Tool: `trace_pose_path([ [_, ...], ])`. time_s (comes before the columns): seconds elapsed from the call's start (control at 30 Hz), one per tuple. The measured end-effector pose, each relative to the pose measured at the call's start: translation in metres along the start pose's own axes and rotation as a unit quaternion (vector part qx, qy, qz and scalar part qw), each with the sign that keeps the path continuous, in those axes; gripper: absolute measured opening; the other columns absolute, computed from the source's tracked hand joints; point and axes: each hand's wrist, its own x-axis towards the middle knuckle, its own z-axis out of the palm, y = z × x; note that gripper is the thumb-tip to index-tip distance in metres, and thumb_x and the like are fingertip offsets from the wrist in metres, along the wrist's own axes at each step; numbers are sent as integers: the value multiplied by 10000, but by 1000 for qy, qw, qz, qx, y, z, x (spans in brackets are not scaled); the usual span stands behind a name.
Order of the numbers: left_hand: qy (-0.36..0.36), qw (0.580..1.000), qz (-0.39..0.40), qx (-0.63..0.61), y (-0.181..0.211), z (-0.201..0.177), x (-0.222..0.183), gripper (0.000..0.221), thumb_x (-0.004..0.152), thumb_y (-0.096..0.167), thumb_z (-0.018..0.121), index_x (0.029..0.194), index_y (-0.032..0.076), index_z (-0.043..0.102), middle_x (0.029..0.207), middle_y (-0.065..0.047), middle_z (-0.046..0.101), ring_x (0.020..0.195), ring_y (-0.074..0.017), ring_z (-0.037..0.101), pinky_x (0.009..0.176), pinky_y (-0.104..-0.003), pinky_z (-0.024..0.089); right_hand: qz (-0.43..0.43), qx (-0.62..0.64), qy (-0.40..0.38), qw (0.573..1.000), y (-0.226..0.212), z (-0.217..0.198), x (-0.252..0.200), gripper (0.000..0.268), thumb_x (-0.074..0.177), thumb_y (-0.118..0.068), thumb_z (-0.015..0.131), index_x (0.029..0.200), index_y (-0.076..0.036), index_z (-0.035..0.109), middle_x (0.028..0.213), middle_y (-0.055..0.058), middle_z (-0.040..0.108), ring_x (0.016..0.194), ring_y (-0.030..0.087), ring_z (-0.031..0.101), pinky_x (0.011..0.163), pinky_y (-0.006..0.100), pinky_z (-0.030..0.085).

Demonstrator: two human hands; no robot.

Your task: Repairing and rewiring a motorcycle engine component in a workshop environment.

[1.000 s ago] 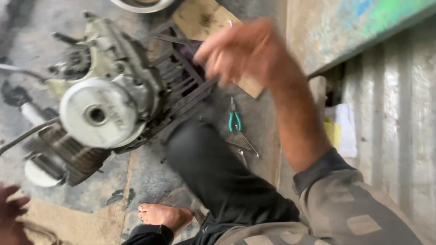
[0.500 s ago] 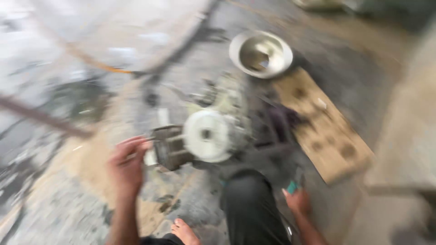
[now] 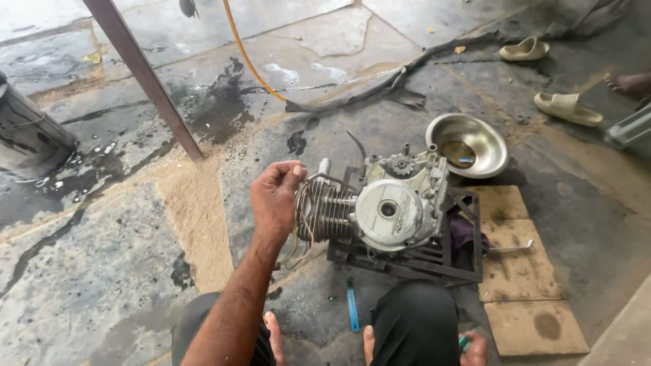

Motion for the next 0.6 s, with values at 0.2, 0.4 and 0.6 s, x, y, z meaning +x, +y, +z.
trace_pose_path([
  [0.2, 18, 982, -85, -170, -13, -15, 21, 164, 980, 144, 672, 1033, -1, 729, 893, -61, 770, 789, -115, 696, 725, -270, 585, -60, 303, 30, 951, -171, 53, 70, 436, 826, -56, 639, 1247, -60, 529, 1067, 128, 598, 952, 283, 645, 839, 465, 587],
  [0.4, 54, 996, 59, 40, -6, -59, 12, 190, 936, 142, 753, 1106, 59, 738, 890, -90, 768, 784, -131, 698, 738, -299, 582, -234, 398, -134, 877, -448, 121, 11, 291, 877, 58, 565, 1154, -3, 505, 981, 150, 544, 853, 292, 586, 782, 415, 534],
  [0.6, -199, 893, 144, 377, -9, -81, -7, 88, 927, 179, 776, 986, 114, 776, 1021, -72, 778, 888, -212, 730, 810, -385, 567, -394, 180, -243, 868, -510, 263, -99, 200, 971, 77, 530, 1161, 25, 566, 1000, 159, 640, 849, 259, 688, 704, 354, 622],
])
